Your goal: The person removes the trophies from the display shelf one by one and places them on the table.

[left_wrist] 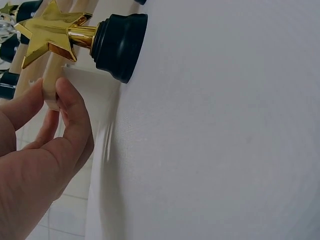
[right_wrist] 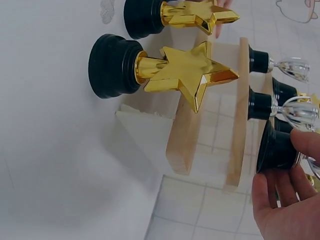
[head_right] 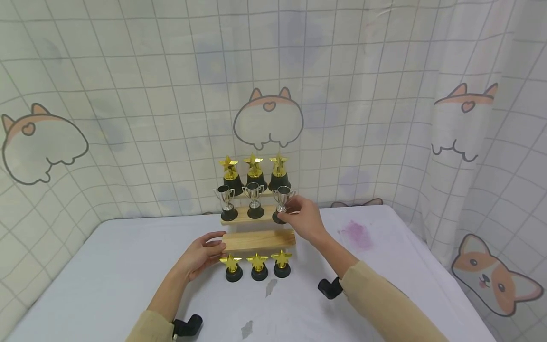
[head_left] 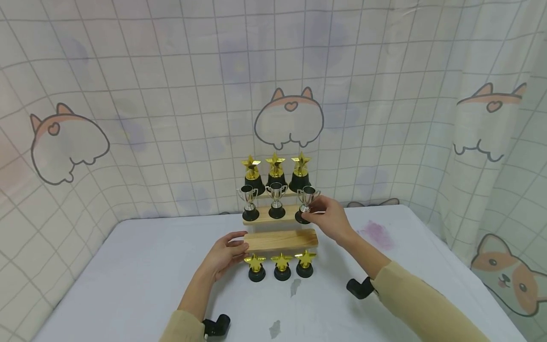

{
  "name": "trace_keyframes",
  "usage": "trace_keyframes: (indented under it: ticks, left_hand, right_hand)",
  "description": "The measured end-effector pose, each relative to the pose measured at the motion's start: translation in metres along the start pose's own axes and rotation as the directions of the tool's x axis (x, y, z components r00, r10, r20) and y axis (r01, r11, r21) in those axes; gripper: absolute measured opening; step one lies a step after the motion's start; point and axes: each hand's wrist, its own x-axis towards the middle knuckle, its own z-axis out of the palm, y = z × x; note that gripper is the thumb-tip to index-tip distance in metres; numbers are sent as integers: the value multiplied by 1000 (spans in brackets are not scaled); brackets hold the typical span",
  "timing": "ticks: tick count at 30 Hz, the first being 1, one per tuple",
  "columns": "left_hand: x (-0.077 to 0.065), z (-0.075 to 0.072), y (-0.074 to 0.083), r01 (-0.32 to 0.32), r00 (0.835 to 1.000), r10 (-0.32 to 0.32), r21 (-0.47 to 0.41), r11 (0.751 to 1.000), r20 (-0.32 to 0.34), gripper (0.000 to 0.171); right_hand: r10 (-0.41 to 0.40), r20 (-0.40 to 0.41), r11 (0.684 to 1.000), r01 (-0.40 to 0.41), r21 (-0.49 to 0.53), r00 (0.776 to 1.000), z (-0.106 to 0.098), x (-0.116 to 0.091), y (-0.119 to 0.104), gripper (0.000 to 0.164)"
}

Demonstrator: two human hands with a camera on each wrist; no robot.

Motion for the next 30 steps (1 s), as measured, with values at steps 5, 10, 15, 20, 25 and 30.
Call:
trace_keyframes:
  ticks: [5,10,15,20,25,30]
  left_hand:
    - [0,0,-1,1,1000,-1,-5,1000,3,47]
    - [1,0,-1,1,1000,-1,-4,1000,3,48]
    - [1,1,0,-2,1000,2,-1,1000,1,49]
    - [2,1,-1,1,1000,-1,-2,1000,4,49]
    - [3,0,-2,4,1000,-4,-16,1000,-1,48]
    - [1,0,-2,4,1000,-5,-17,1000,-8,49]
  right_hand:
    - [-12,15,1000,12,0,1000,-1,-6,-2,27]
    - [-10,32,1000,10,-4,999,-3,-12,-4,29]
    - [-32,52,999,32,-1,998,-5,-19,-6,32]
    - [-48,72,999,47,14,996,-5,-25,-6,32]
    - [-49,90,998,46,32,995,-3,-33,-8,31]
    - [-34,109,999,30,43,993,1,-39,-7,29]
